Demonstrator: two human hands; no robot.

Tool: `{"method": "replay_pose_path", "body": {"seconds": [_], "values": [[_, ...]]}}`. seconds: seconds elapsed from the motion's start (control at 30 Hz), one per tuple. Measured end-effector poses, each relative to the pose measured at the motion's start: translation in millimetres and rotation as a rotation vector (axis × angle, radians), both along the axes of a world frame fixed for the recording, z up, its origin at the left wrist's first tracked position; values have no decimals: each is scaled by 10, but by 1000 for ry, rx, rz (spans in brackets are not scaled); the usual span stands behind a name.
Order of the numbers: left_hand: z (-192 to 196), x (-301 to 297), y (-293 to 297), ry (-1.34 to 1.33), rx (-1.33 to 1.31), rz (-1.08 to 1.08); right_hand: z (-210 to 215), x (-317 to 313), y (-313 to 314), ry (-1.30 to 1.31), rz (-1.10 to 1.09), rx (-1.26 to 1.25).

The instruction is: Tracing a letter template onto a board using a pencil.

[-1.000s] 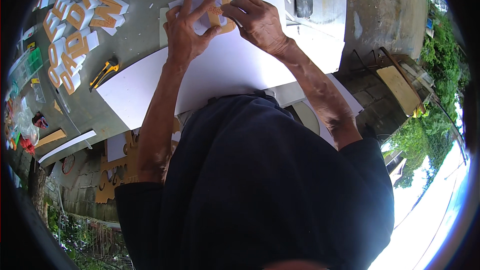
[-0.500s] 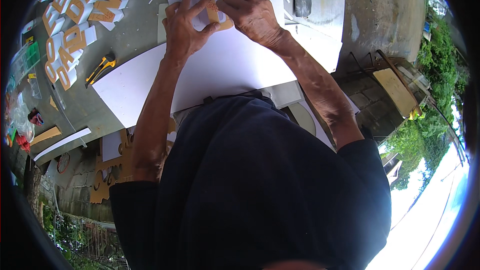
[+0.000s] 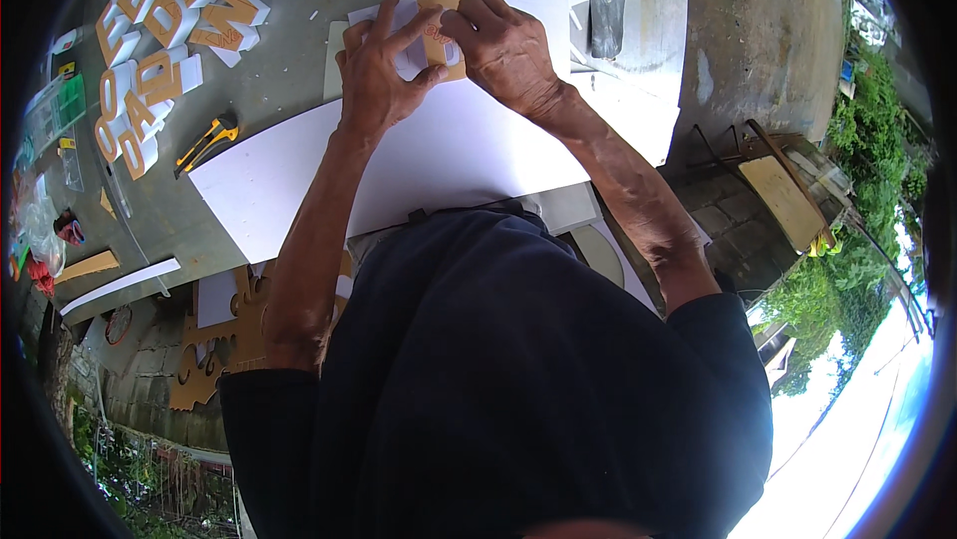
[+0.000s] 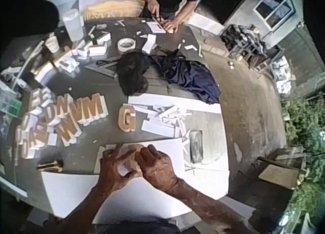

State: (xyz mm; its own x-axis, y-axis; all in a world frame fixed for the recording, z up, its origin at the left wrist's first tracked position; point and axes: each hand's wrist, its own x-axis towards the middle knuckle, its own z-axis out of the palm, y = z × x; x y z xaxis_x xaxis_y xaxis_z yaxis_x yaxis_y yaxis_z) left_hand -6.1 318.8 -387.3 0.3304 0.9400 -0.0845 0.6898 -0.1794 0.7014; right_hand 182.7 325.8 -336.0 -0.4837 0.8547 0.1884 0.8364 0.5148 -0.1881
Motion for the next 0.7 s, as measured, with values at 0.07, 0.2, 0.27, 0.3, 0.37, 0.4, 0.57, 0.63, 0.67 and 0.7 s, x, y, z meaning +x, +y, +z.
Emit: {"method": "replay_pose_path", "body": {"seconds": [0.07,0.2,0.27,0.3,0.37,0.4,0.57,0.63,0.67,0.7], "values": [[30,6,10,12,0,-1,16,40,6,215,-141,-46],[36,5,7,44,1,-15,-10,188,93,480,-306,-220],[12,6,6,32,-2,-16,-5,223,127,469,-286,-211],[0,6,8,19,-6,-19,-26,232,135,474,-285,-262],[11,9,18,27,-15,-19,-73,227,166,473,-288,-318],[20,10,15,34,-28,-22,-104,216,163,473,-284,-315],[93,-9,21,41,-58,-17,-132,145,208,463,-242,-314],[94,-13,20,51,-72,-21,-128,132,244,426,-252,-333],[97,-10,21,53,-77,-21,-129,136,255,426,-250,-331],[99,-9,22,55,-82,-22,-130,143,260,396,-261,-370]]}}
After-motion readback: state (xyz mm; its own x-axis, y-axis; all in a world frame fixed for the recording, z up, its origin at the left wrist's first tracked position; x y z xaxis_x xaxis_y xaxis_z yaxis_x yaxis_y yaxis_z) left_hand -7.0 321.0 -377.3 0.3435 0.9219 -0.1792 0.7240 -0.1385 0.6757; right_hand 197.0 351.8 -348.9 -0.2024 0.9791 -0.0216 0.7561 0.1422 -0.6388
